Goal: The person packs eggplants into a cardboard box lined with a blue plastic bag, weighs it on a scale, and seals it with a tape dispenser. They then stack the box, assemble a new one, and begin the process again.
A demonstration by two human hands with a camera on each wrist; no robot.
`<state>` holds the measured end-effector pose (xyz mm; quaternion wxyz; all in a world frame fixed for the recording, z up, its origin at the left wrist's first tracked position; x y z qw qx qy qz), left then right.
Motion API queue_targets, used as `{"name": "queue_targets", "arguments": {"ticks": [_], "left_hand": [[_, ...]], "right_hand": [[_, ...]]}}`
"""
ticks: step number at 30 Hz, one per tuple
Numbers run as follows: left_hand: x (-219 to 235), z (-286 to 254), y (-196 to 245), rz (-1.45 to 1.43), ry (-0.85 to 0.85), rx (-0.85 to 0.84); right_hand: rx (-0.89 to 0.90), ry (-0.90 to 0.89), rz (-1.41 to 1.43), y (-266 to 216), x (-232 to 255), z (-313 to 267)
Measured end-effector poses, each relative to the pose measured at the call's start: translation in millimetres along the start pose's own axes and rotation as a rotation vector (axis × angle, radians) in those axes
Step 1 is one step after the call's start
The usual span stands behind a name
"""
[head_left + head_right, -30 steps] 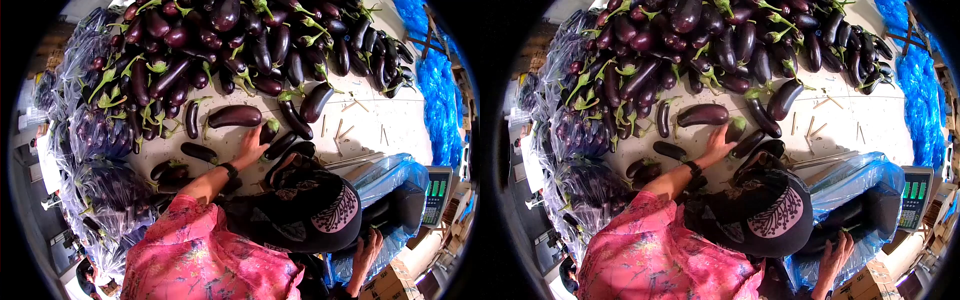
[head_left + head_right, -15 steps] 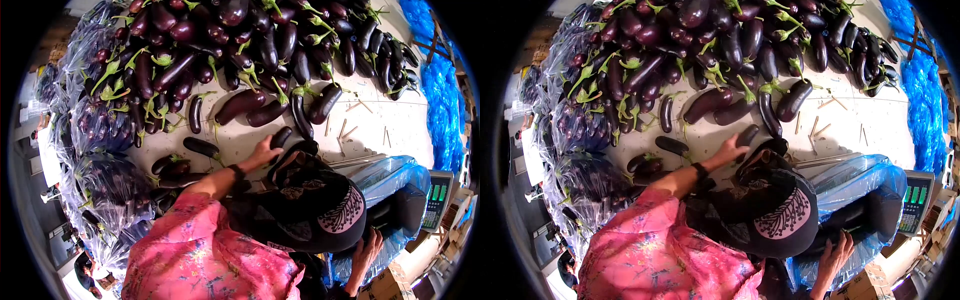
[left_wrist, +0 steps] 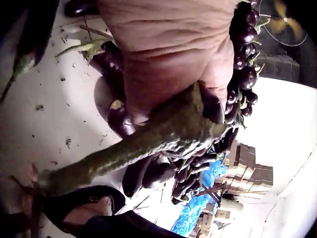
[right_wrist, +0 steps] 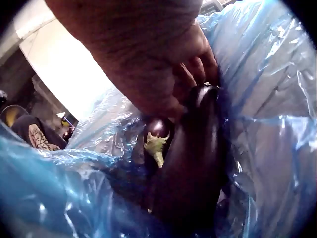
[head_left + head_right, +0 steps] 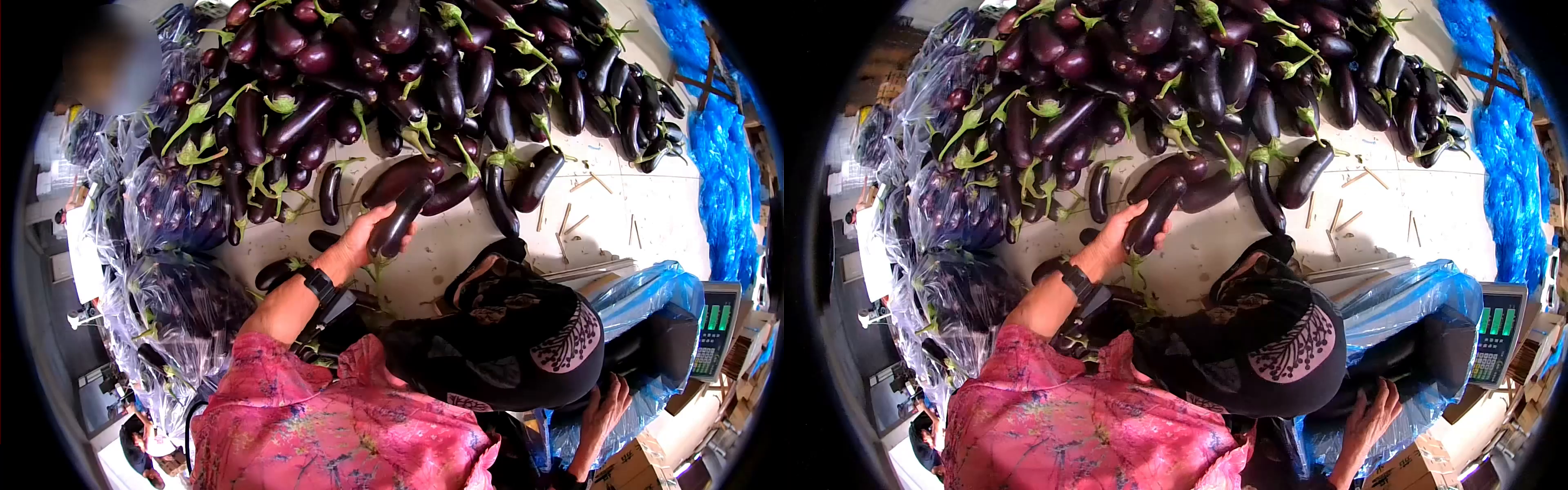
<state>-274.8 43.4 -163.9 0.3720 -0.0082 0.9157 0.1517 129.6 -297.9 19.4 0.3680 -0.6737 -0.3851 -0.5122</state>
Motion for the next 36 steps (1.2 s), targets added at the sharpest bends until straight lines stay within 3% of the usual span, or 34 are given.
{"name": "queue_targets", "arguments": {"ticks": [4,8,11,12,13,14,15,17,18,19,22,25,26,27,29,32,33,35,36], "left_hand": [[28.6,-7.9,-6.1,-0.031,0.130,0.073],[40.8,-34.4,6.0,0.449,0.263,0.027],[65.8,-45.7,3.4,1.341,0.269,0.122],[65.9,-55.7,26.5,1.438,0.484,-0.038],[37.0,-75.7,66.5,1.511,0.591,-0.582],[40.2,-100.9,96.1,1.395,0.855,-0.795],[23.5,-121.9,128.3,1.494,1.024,-0.992],[-11.1,-158.0,174.3,1.606,1.319,-1.204],[-2.3,-155.8,193.8,1.728,1.443,-1.188],[9.7,-149.8,210.1,1.808,1.506,-1.058],[38.3,-116.3,238.4,2.065,1.624,-0.452],[25.5,-114.0,237.6,1.840,1.446,-0.658],[49.4,-109.5,233.5,1.565,1.410,-0.346],[68.8,-105.8,226.4,1.416,1.267,-0.370],[70.1,-107.0,178.8,0.519,0.755,-0.360],[40.3,-122.8,122.0,-0.063,0.281,-0.362],[24.7,-131.1,101.2,-0.292,0.255,-0.319],[28.8,-126.4,65.7,-0.344,0.078,-0.265],[27.5,-125.7,50.8,-0.250,0.070,-0.262]], "right_hand": [[-0.009,0.022,-0.026,3.1,-3.6,-2.0],[0.000,0.013,-0.053,10.0,-9.1,-3.5],[-0.053,-0.027,-0.038,6.2,-6.2,-0.7],[-0.055,-0.016,-0.045,5.6,-6.0,-1.0],[-0.060,-0.016,-0.050,5.8,-6.9,-1.2],[-0.065,-0.017,-0.056,6.6,-8.0,-1.7],[-0.068,-0.019,-0.063,8.1,-8.2,-1.8],[-0.033,-0.013,-0.049,9.2,-8.7,-1.8],[-0.023,-0.009,-0.041,9.7,-9.1,-3.1],[-0.019,-0.001,-0.035,9.5,-9.2,-4.1],[-0.014,0.021,-0.011,5.8,-7.8,-5.3],[0.019,0.048,0.013,-0.1,-1.3,-6.9],[0.039,0.066,0.019,-3.3,1.5,-8.3],[0.065,0.081,0.025,-6.3,3.9,-8.9],[0.070,0.080,0.030,-6.7,5.9,-8.8],[0.079,0.075,0.033,-5.5,4.1,-6.7],[0.065,0.067,0.039,-4.5,2.9,-6.4],[0.039,0.051,0.050,-2.8,2.2,-4.5],[0.044,0.055,0.047,-2.1,1.4,-4.6]]}}
Point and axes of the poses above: each hand's wrist, its own z-axis towards the middle knuckle, its own x-axis out of the back of the hand, y = z × x, the point moved 9 cm from there along z, towards the middle knuckle, and after that the axes turned 12 degrees about x, right-handed, at the moved point
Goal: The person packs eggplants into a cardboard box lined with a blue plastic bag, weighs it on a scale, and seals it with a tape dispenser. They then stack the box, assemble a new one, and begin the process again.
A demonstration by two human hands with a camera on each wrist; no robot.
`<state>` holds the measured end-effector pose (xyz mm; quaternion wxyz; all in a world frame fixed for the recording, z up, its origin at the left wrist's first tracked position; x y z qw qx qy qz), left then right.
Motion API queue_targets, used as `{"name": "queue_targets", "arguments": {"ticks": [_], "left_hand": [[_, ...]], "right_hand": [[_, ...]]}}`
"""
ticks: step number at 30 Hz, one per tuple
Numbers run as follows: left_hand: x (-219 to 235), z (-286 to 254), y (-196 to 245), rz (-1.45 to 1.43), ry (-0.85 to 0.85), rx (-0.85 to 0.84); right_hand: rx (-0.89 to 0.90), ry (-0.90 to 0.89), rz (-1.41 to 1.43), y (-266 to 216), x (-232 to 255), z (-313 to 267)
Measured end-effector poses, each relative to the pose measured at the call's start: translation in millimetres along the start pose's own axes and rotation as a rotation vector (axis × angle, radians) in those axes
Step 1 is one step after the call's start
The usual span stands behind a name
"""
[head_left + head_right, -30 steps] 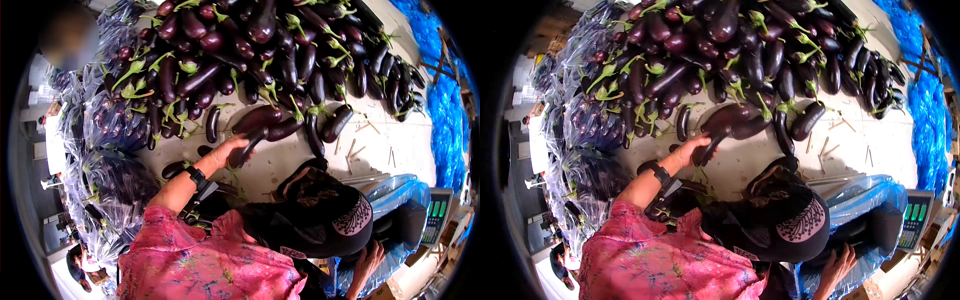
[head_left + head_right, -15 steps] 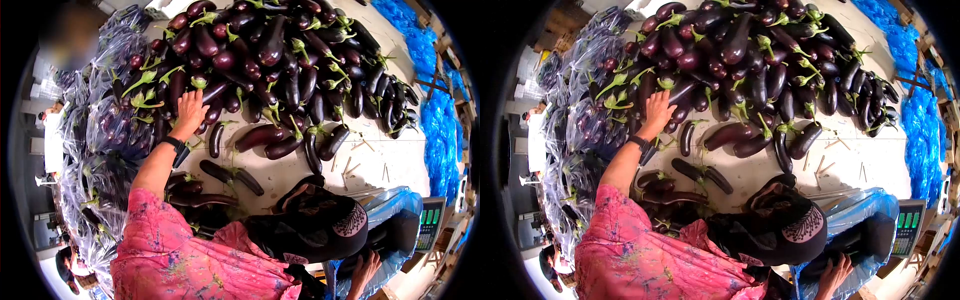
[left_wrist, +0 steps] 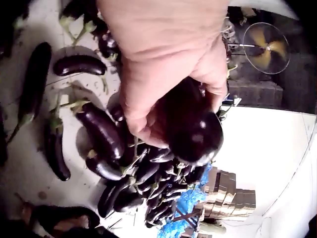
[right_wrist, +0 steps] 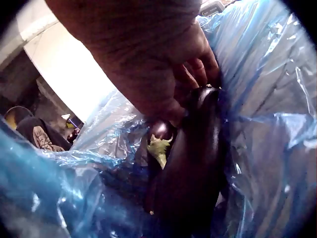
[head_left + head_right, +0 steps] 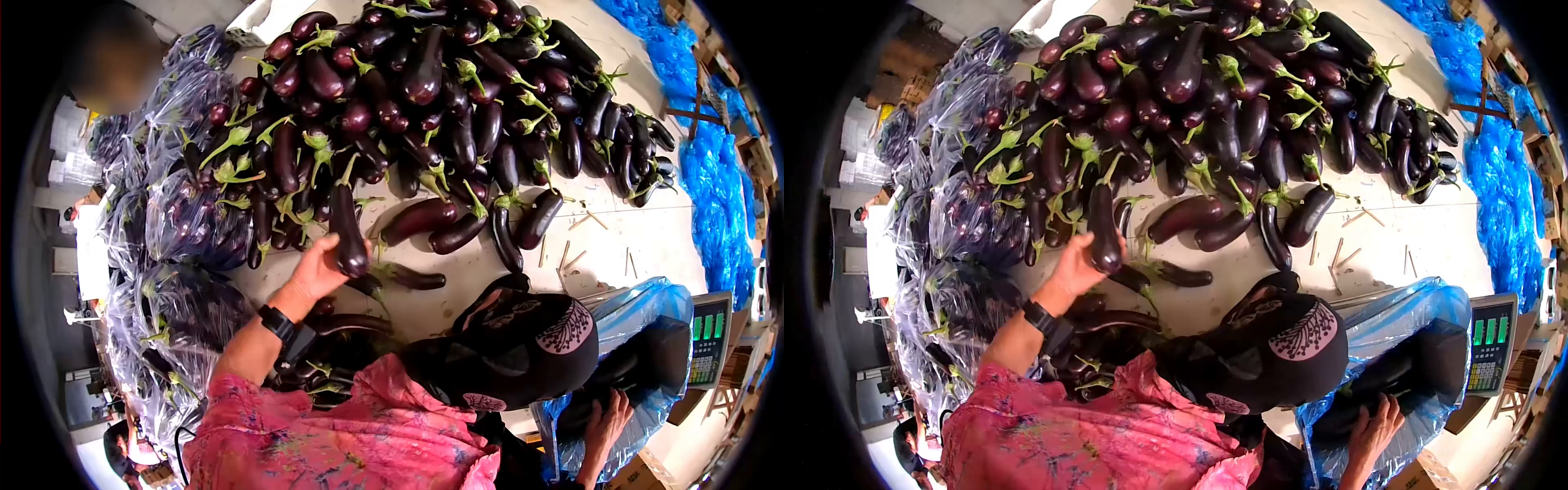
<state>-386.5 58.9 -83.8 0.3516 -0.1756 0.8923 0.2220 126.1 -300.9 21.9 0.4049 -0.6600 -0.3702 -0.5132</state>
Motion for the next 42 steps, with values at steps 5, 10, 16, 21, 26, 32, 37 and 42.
{"name": "queue_targets", "arguments": {"ticks": [5,10,16,21,26,32,37,42], "left_hand": [[-4.8,20.9,-14.6,-0.025,0.016,-0.019],[24.3,22.1,-3.0,1.164,0.160,0.019],[52.9,14.6,-52.0,2.126,-0.020,0.295],[-16.7,78.1,115.6,1.228,0.734,-0.613],[20.7,164.5,188.4,0.995,1.206,-0.497],[54.1,169.1,179.8,0.574,0.784,-0.479],[6.5,67.1,118.3,0.597,0.243,-0.331],[-12.7,29.5,21.3,0.577,0.037,-0.115]], "right_hand": [[0.017,0.024,-0.005,5.1,-2.7,-4.5],[0.014,0.058,0.004,7.2,-2.4,-8.5],[-0.005,0.052,-0.020,4.5,-2.9,-5.8],[-0.052,0.006,-0.030,5.7,-4.4,-1.8],[-0.074,0.020,-0.033,2.3,-1.9,-4.2],[-0.103,0.012,-0.049,-2.2,0.5,-0.1],[-0.089,-0.006,-0.074,5.8,-8.9,3.1],[-0.087,-0.032,-0.110,11.2,-12.5,2.8]]}}
Point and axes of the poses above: each hand's wrist, its own z-axis towards the middle knuckle, its own x-axis out of the back of the hand, y = z × x, the point moved 9 cm from there along z, towards the middle knuckle, and after that the axes turned 12 degrees about x, right-handed, at the moved point
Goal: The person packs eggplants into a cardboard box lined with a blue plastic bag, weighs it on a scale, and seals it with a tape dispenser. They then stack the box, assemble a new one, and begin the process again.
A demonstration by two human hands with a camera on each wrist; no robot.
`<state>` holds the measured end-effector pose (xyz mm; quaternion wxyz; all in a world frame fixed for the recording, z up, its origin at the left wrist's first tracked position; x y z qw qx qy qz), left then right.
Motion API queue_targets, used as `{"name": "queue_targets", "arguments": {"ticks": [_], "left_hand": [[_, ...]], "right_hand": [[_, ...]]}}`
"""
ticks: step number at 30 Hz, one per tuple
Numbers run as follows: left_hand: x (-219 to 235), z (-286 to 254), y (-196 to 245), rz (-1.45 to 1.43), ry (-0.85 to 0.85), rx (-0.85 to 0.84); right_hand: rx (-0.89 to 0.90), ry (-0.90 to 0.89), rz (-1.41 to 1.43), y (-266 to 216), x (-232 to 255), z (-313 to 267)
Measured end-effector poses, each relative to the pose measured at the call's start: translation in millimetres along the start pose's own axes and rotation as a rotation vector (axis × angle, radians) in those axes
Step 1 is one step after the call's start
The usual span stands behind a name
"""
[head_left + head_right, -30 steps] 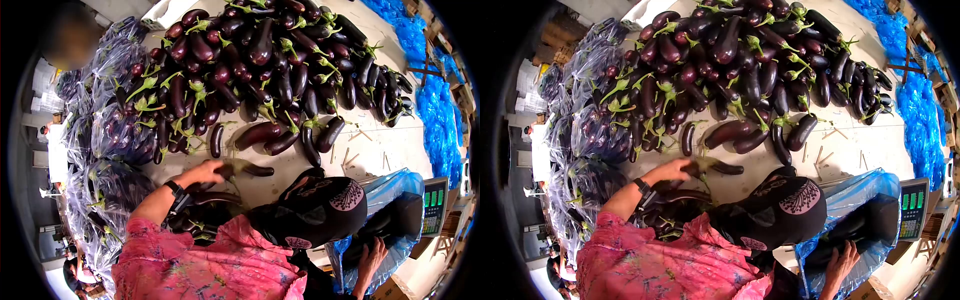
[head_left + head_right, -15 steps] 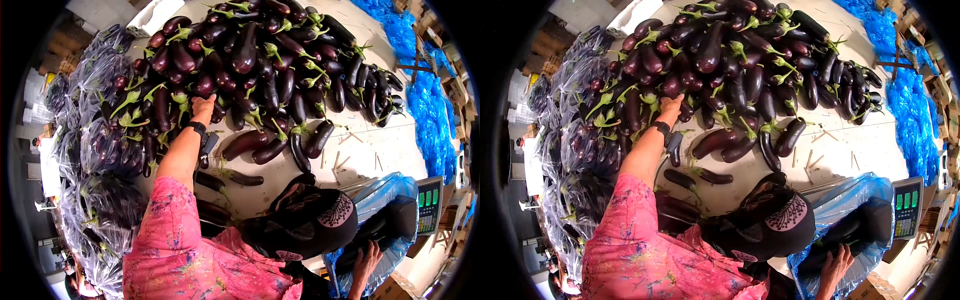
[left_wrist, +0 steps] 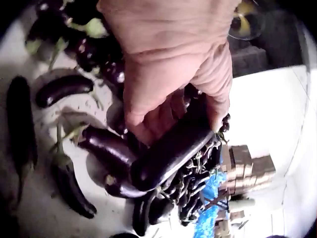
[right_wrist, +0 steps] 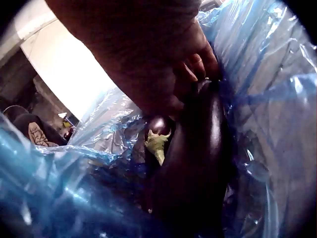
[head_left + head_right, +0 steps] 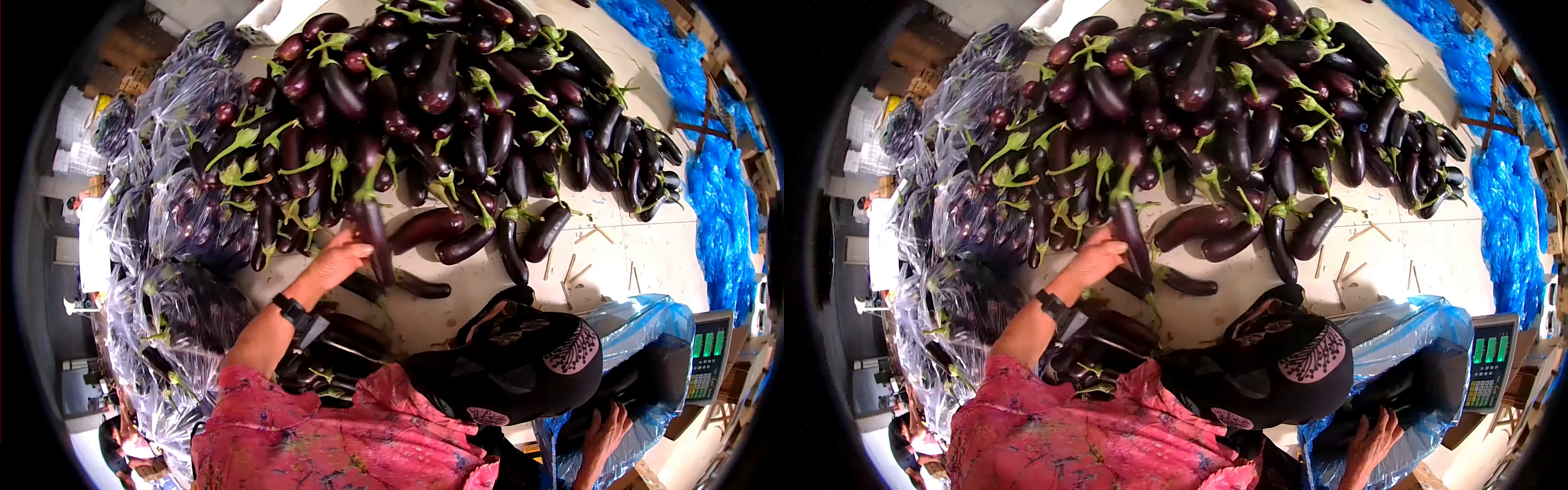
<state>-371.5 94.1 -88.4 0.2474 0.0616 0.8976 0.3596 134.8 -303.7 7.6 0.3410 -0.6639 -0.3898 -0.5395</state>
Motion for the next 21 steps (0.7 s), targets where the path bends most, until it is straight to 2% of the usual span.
{"name": "queue_targets", "arguments": {"ticks": [1,4,8,9,10,11,13,15,16,17,18,19,20,21], "left_hand": [[-4.6,-2.4,-7.4,-0.022,0.035,0.028],[-13.9,5.1,-24.6,0.133,-0.001,0.082],[9.6,-3.6,-76.5,0.859,-0.124,0.203],[16.6,-12.6,-93.0,0.991,-0.159,0.136],[31.1,-20.4,-116.7,1.303,-0.203,0.229],[44.5,-30.9,-135.6,1.453,-0.198,0.316],[52.2,-30.6,-140.5,1.556,-0.179,0.381],[42.1,-12.6,-81.3,1.366,0.134,0.049],[38.0,-4.3,-45.3,1.039,0.250,-0.056],[38.5,9.0,-3.5,1.037,0.416,-0.188],[24.1,11.7,52.7,0.993,0.567,-0.456],[28.4,22.4,90.9,0.916,0.658,-0.594],[25.2,31.8,132.1,0.907,0.761,-0.553],[50.3,57.2,161.6,0.842,0.862,-0.667]], "right_hand": [[0.004,-0.008,0.003,1.6,-1.9,0.6],[0.003,0.002,0.005,7.9,-5.1,-4.2],[0.027,0.060,-0.001,6.1,-5.0,-8.5],[0.024,0.067,-0.004,5.2,-5.3,-8.6],[0.019,0.070,0.000,3.6,-5.3,-8.4],[0.013,0.072,0.003,1.8,-4.8,-8.4],[0.007,0.071,0.004,1.9,-4.0,-7.2],[0.011,0.061,0.005,1.8,-3.8,-6.9],[0.003,0.045,0.006,2.1,-4.1,-6.5],[-0.005,0.031,0.005,2.1,-3.9,-6.8],[-0.016,0.017,0.003,2.2,-3.2,-5.9],[-0.016,0.018,0.016,1.1,-1.1,-4.5],[-0.019,0.017,0.031,0.0,0.0,-4.6],[-0.027,0.015,0.048,-0.9,-0.5,-5.9]]}}
Point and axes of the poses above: each hand's wrist, its own z-axis towards the middle knuckle, its own x-axis out of the back of the hand, y = z × x, the point moved 9 cm from there along z, towards the middle knuckle, and after that the axes turned 12 degrees about x, right-handed, at the moved point
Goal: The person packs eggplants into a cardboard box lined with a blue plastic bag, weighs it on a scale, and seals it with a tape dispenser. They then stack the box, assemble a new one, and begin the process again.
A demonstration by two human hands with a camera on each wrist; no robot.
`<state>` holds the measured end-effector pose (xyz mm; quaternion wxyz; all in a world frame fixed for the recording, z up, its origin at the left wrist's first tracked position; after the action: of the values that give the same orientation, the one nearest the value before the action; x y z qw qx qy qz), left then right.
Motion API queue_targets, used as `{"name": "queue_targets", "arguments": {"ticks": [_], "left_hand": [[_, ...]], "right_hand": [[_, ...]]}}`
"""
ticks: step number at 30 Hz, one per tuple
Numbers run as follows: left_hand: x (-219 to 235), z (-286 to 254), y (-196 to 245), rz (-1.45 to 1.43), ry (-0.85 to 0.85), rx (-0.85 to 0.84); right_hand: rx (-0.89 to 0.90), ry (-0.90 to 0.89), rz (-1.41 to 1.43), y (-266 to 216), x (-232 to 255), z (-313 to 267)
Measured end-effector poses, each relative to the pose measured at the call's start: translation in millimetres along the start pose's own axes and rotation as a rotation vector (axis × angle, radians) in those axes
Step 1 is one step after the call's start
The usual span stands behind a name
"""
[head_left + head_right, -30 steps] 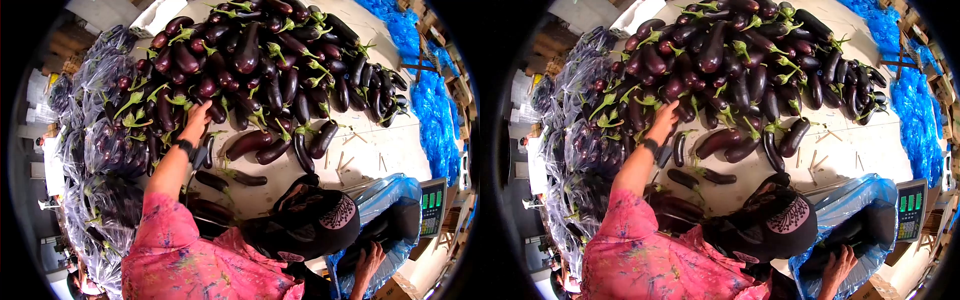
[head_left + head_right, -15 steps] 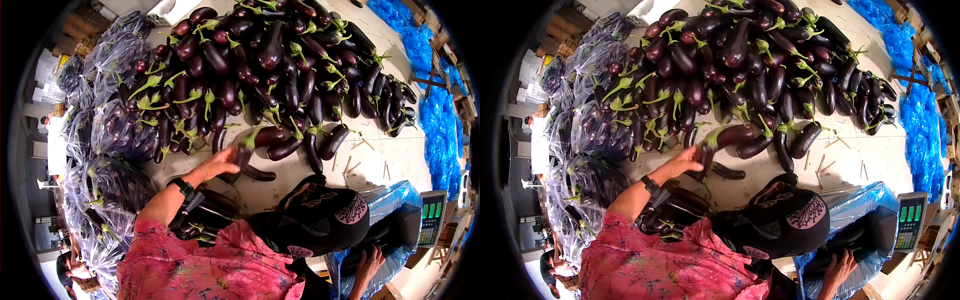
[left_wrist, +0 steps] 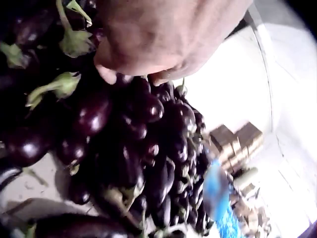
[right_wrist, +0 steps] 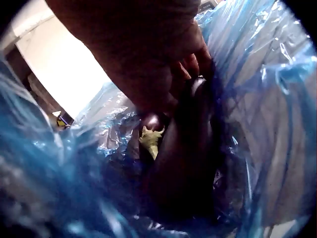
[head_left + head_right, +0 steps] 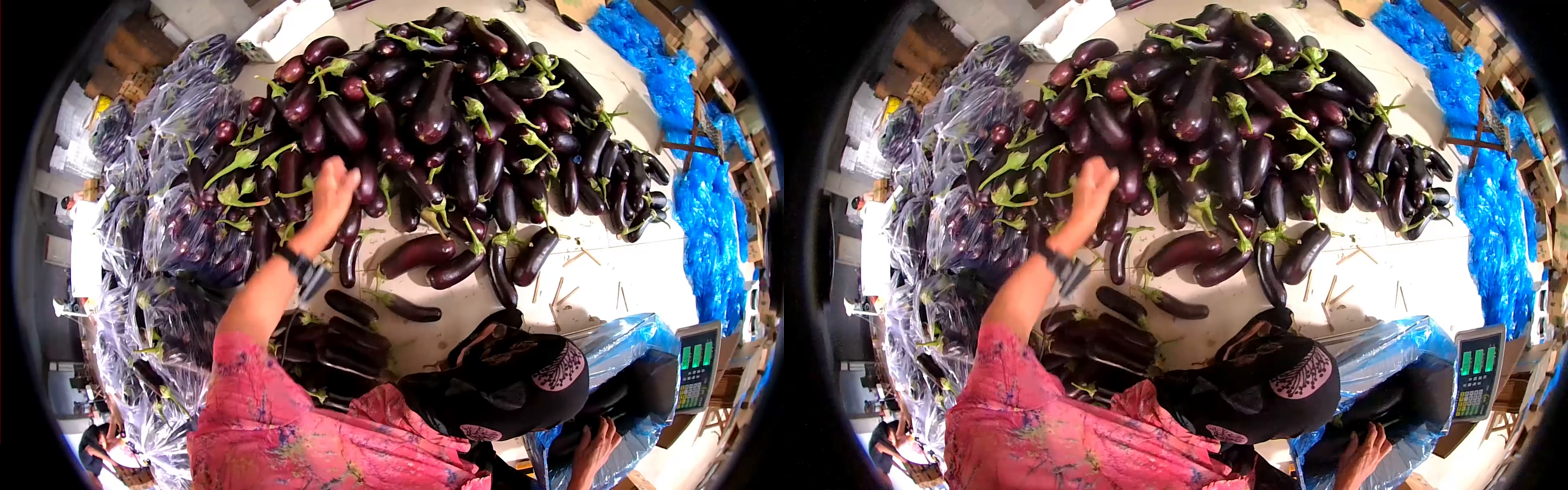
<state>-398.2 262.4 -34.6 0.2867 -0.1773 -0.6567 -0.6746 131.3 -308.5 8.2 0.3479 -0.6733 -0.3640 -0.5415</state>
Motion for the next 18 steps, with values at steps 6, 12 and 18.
{"name": "queue_targets", "arguments": {"ticks": [6,12,18], "left_hand": [[-29.9,91.8,52.8,0.387,-0.149,-0.163],[-52.1,129.7,-48.8,-0.270,-0.258,0.630],[-93.3,-16.1,62.3,-0.591,-0.697,0.504]], "right_hand": [[0.071,0.160,-0.014,-10.6,16.6,2.4],[-0.031,0.133,0.166,-1.6,30.0,-3.8],[0.001,0.138,0.152,0.4,32.0,-7.7]]}}
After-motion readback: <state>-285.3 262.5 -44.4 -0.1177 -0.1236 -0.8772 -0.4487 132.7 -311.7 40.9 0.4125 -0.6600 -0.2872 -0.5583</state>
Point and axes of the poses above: each hand's wrist, its own z-axis towards the middle knuckle, its own x-axis out of the back of the hand, y = z × x, the point moved 9 cm from there along z, towards the middle knuckle, and after that the axes turned 12 degrees about x, right-handed, at the moved point
